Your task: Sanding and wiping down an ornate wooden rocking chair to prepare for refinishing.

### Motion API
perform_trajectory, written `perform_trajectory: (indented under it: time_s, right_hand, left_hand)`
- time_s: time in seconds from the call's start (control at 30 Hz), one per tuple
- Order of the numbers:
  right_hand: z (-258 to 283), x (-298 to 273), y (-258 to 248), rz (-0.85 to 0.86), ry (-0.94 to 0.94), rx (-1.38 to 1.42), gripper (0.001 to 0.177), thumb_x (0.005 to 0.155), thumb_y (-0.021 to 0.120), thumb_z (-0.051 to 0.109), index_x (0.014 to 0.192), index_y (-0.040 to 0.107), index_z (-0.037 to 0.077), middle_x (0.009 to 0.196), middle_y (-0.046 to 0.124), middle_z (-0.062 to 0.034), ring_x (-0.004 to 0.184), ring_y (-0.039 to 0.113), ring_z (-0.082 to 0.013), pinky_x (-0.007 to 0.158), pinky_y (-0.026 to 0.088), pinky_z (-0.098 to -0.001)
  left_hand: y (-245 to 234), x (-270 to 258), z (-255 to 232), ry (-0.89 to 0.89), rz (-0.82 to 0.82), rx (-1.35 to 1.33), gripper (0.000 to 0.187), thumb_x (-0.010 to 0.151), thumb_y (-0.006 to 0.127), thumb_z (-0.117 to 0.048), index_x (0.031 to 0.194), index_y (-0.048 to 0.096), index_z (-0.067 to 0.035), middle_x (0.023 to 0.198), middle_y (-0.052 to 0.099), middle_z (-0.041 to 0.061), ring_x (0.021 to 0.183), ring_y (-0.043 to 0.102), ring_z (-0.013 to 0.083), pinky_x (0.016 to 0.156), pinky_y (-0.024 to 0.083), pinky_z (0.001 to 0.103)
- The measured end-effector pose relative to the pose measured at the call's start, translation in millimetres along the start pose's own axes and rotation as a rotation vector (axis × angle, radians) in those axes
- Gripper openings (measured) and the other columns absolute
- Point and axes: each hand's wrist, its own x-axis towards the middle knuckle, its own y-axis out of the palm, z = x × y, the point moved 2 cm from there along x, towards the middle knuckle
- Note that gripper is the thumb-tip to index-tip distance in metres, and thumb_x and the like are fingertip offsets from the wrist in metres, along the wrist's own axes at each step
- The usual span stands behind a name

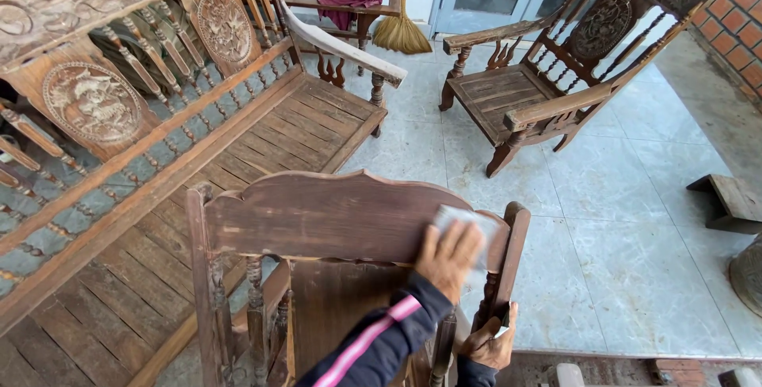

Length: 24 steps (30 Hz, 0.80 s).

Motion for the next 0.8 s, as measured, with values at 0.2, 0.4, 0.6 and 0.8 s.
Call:
perform_trajectory:
  time_s: [0.2,0.4,0.6,0.8]
  right_hand:
    - [-1,3,-3,0.021,0.014,0.037,0.054,0.112,0.042,0.032,0.149,0.052,-0.006,0.136,0.063,-0.0288,0.117,0.066,-0.0433,0.095,0.054,-0.0446]
    - [7,5,-1,-0.034,-0.008,-0.022,0.054,0.115,0.039,0.035,0.147,0.055,-0.006,0.134,0.065,-0.0277,0.116,0.066,-0.0441,0.096,0.054,-0.046]
    - [28,5,-5,-0.066,0.004,-0.022,0.055,0.115,0.039,0.035,0.146,0.056,-0.006,0.135,0.065,-0.0284,0.119,0.066,-0.0434,0.098,0.054,-0.0459]
    - [14,5,1,-0.038,0.0,-0.038,0.051,0.116,0.039,0.029,0.146,0.057,-0.008,0.134,0.065,-0.0315,0.118,0.067,-0.0442,0.097,0.055,-0.0469]
  left_hand:
    - [-44,-36,66,0.001,0.162,0.248,0.076,0.091,0.05,-0.001,0.161,0.03,-0.02,0.17,0.022,0.01,0.156,0.018,0.0266,0.123,0.014,0.062]
    - [-21,-52,127,-0.415,-0.163,0.158,0.071,0.093,0.058,-0.009,0.159,0.031,-0.012,0.169,0.026,0.012,0.156,0.025,0.0268,0.122,0.024,0.065]
    - [11,-20,0,0.065,0.16,0.169,0.077,0.09,0.047,0.002,0.163,0.032,-0.013,0.171,0.023,0.014,0.157,0.021,0.0326,0.124,0.008,0.06]
    - [-50,-75,126,-0.133,-0.093,0.05,0.078,0.091,0.058,-0.022,0.162,0.027,-0.017,0.171,0.024,0.009,0.158,0.026,0.0256,0.126,0.024,0.054]
